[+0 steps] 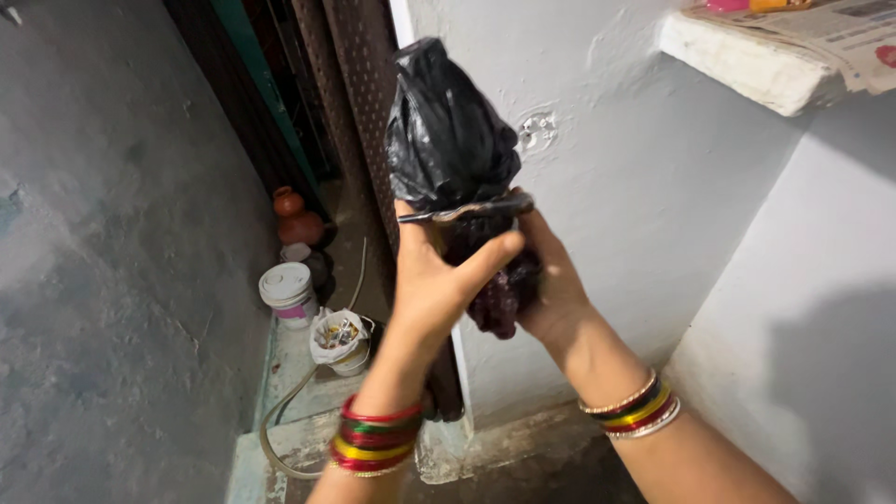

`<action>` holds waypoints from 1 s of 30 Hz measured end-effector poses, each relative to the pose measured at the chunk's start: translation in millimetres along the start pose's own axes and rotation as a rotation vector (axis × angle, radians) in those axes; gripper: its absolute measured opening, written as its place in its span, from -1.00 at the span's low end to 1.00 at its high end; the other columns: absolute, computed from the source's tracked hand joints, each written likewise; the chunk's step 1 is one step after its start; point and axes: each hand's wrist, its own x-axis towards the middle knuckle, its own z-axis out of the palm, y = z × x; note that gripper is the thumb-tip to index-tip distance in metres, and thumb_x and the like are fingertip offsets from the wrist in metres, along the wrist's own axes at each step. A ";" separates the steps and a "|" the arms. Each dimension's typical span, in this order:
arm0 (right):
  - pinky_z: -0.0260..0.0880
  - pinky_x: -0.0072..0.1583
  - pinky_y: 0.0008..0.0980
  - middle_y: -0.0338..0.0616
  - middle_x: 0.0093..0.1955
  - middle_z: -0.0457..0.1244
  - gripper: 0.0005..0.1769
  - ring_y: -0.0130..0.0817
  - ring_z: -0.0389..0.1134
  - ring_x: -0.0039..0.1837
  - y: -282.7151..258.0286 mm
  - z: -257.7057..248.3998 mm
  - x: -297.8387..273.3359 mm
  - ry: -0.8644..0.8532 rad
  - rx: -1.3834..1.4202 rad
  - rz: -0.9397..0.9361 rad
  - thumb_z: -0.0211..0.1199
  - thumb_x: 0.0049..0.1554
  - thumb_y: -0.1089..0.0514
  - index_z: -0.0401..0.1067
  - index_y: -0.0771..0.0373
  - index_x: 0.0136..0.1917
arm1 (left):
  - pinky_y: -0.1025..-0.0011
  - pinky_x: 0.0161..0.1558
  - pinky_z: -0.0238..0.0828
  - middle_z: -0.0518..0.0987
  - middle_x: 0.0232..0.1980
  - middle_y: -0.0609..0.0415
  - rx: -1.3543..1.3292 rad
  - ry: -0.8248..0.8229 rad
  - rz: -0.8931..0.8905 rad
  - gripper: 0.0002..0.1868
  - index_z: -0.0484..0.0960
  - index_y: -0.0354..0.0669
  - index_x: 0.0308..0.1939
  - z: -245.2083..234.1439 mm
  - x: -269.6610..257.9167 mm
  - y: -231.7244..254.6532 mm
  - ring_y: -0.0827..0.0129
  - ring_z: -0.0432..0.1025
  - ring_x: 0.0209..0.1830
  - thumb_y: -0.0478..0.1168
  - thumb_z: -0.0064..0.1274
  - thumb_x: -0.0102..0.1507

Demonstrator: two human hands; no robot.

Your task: The person wipes several bathroom items with a purple cloth, including a pink bottle, an orange pump bottle, a small white container, and a black plastic bag. The person places the cleaned items on a small shelf lined with newspaper.

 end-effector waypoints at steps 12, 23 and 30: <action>0.50 0.24 -0.23 0.10 0.27 0.30 -0.47 -0.20 0.43 0.19 -33.0 -3.3 -22.5 -0.076 -0.013 0.200 0.01 0.37 0.02 0.28 0.50 0.40 | 0.31 0.31 0.42 0.57 0.22 0.03 -0.071 -0.423 -0.157 -0.08 0.38 -0.36 0.37 -36.6 24.6 -20.6 0.36 0.45 0.22 -0.28 0.50 -0.01; 0.49 0.21 -0.24 0.09 0.26 0.26 -0.24 -0.17 0.37 0.24 -134.6 -34.6 -21.1 0.339 -0.832 -0.191 0.33 0.01 0.35 0.14 0.35 0.43 | 0.39 0.03 0.57 0.59 0.07 0.00 0.070 0.175 -0.086 -0.20 0.35 -0.28 0.25 7.5 28.1 -59.0 0.36 0.55 0.00 -0.35 0.41 -0.02; 0.44 0.25 -0.31 -0.10 0.23 0.34 -0.34 -0.31 0.40 0.21 -226.6 11.2 -45.9 0.138 -1.151 -1.001 0.31 0.04 0.35 0.29 0.27 0.41 | 0.38 0.10 0.52 0.58 0.11 0.01 0.121 0.312 -0.017 -0.22 0.37 -0.28 0.24 40.5 37.1 -82.9 0.36 0.53 0.06 -0.33 0.43 -0.01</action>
